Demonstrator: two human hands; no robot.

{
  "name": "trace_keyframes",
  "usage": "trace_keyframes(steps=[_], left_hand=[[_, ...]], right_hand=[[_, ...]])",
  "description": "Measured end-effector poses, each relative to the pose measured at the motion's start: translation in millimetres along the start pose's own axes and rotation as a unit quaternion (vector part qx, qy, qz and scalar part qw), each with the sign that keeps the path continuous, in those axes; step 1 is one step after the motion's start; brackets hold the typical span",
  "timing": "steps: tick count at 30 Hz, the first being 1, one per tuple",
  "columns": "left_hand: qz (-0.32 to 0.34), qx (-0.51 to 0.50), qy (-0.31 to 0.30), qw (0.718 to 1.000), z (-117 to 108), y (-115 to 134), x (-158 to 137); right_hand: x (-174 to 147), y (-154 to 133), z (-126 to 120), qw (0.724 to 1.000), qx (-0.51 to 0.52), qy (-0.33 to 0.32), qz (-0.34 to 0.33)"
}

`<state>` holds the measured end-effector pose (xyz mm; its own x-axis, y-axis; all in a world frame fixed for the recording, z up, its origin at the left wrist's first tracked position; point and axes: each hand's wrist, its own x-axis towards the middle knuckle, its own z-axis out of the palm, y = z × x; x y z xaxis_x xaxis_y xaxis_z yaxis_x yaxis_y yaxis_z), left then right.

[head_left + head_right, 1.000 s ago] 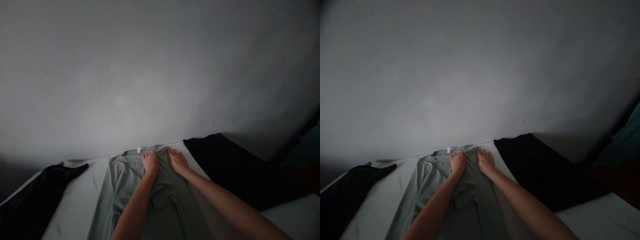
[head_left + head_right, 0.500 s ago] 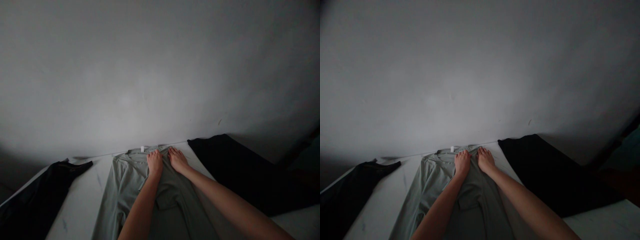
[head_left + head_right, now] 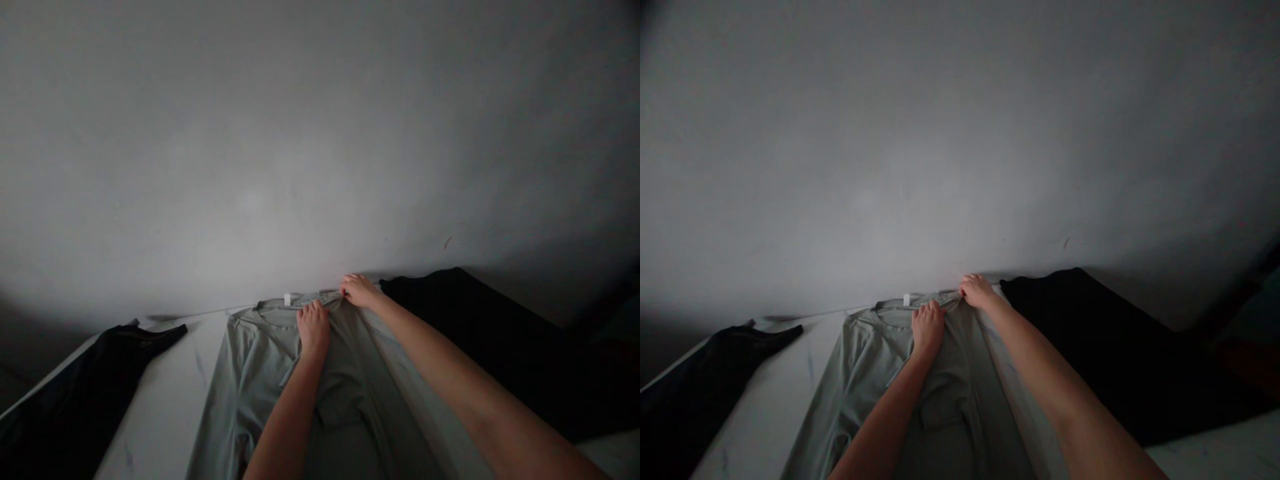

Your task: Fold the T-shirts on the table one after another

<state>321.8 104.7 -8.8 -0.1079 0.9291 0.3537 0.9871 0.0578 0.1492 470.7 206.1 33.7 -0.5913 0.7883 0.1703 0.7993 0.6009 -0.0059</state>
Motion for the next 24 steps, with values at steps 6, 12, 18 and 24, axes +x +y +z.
trace_keyframes(steps=[6, 12, 18, 24], left_hand=[[0.005, 0.004, 0.01, 1.0, 0, 0, -2], [-0.005, 0.006, 0.007, 1.0, 1, 0, -2], [-0.011, 0.009, 0.003, 1.0, 0, 1, -2], [-0.016, -0.003, 0.004, 1.0, -1, 2, -2]], right_hand=[[0, 4, -3, 0.997, -0.042, -0.029, 0.049], [-1, -5, -7, 0.996, -0.054, -0.035, 0.067], [-7, -17, -6, 0.994, -0.051, -0.024, 0.096], [-23, -49, 1, 0.99, -0.04, 0.021, 0.134]])
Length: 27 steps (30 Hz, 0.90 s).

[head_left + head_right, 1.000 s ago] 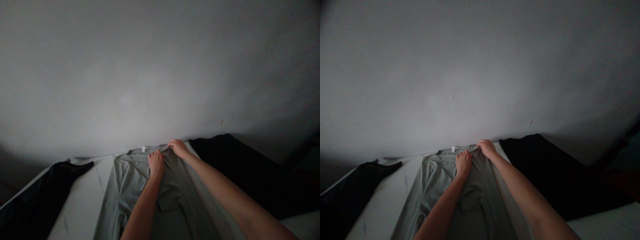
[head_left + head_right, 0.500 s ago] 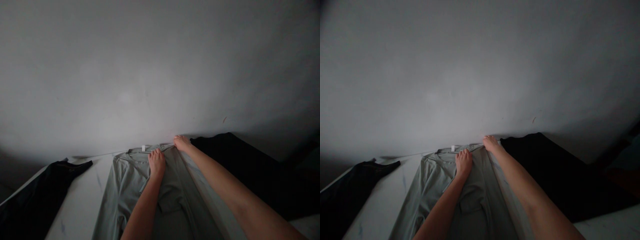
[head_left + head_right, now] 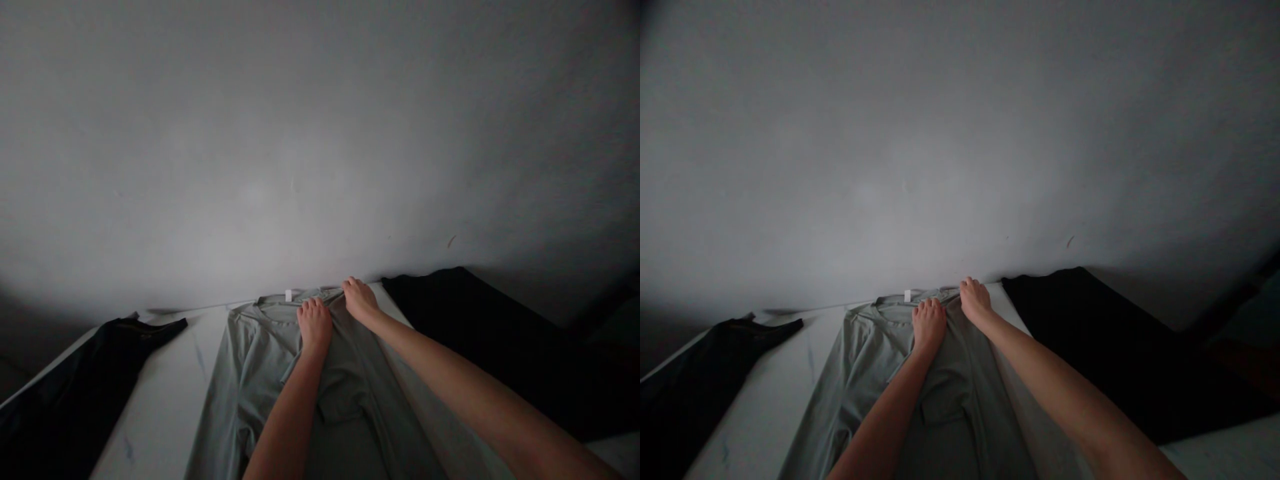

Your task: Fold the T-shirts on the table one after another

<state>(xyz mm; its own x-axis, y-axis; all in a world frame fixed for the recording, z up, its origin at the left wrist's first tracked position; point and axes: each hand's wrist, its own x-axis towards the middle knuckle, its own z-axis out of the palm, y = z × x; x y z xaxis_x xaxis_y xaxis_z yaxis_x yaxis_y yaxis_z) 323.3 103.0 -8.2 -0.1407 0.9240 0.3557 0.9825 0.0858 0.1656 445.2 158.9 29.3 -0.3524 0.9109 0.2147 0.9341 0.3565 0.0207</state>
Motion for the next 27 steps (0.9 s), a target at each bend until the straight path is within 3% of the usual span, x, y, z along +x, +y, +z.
trace_keyframes(steps=[4, 9, 17, 22, 27], left_hand=[[-0.001, 0.0, -0.012, 1.0, 0, 0, 0], [0.005, 0.009, -0.013, 1.0, -1, 0, 0], [-0.001, 0.012, -0.053, 0.999, -14, 2, 1], [0.001, 0.017, -0.09, 0.996, -36, 9, -8], [0.093, 0.014, -0.119, 0.988, -81, 10, -62]], right_hand=[[-23, -18, 20, 0.996, 0.079, 0.023, -0.027], [-34, -21, 48, 0.993, 0.112, -0.006, -0.036], [-46, -24, 28, 0.991, 0.122, -0.06, 0.013], [-115, -24, 9, 0.986, 0.135, -0.09, -0.038], [-220, -22, -14, 0.979, 0.164, -0.094, -0.08]])
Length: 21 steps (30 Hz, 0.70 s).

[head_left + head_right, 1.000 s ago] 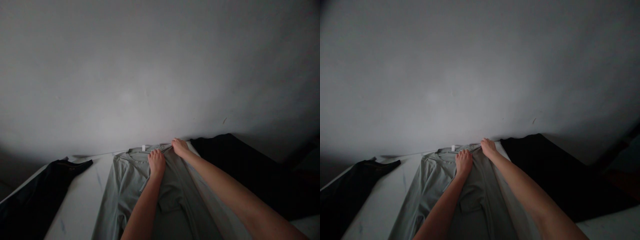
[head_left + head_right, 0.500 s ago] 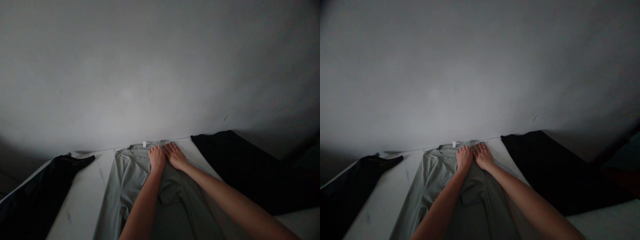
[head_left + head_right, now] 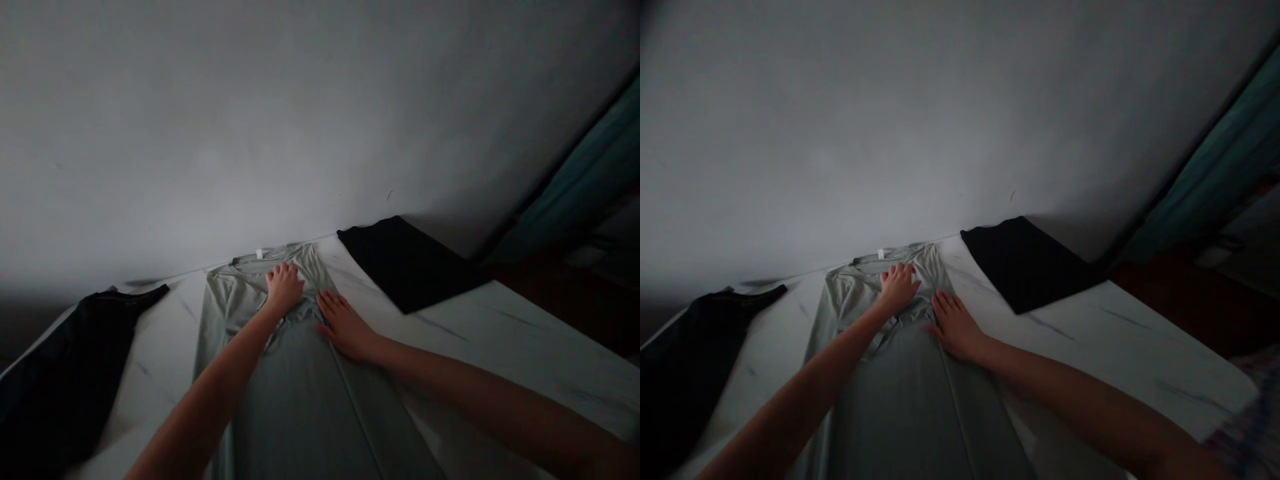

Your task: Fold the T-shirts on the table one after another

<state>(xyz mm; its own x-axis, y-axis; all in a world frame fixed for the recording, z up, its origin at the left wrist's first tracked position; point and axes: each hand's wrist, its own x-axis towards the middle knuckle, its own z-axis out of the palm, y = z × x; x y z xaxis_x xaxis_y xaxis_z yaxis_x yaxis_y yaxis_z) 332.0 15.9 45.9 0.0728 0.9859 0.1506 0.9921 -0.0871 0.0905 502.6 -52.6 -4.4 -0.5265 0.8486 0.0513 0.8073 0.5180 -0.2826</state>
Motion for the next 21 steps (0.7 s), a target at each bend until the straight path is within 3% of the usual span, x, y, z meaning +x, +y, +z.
trace_keyframes(steps=[4, 7, 12, 15, 17, 19, 21], left_hand=[[0.095, -0.01, -0.015, 0.995, -21, 6, -75], [0.145, 0.001, -0.016, 0.989, -27, 5, -110], [0.091, 0.025, -0.031, 0.995, -25, 12, -106], [0.117, -0.005, -0.028, 0.993, -31, 36, -116], [0.163, -0.057, -0.044, 0.984, -40, 54, -148], [0.206, -0.15, -0.104, 0.961, -46, 65, -200], [0.217, -0.28, -0.2, 0.913, -45, 67, -263]], right_hand=[[-82, -16, 0, 0.998, 0.025, -0.001, -0.054], [-138, -29, -2, 0.997, 0.037, -0.007, -0.075], [-215, -54, 0, 0.996, 0.021, 0.023, -0.078], [-258, -61, 15, 0.991, 0.003, 0.082, -0.104], [-289, -59, 31, 0.978, 0.017, 0.144, -0.153], [-320, -53, 48, 0.966, 0.074, 0.193, -0.154], [-343, -44, 62, 0.965, 0.164, 0.202, -0.031]])
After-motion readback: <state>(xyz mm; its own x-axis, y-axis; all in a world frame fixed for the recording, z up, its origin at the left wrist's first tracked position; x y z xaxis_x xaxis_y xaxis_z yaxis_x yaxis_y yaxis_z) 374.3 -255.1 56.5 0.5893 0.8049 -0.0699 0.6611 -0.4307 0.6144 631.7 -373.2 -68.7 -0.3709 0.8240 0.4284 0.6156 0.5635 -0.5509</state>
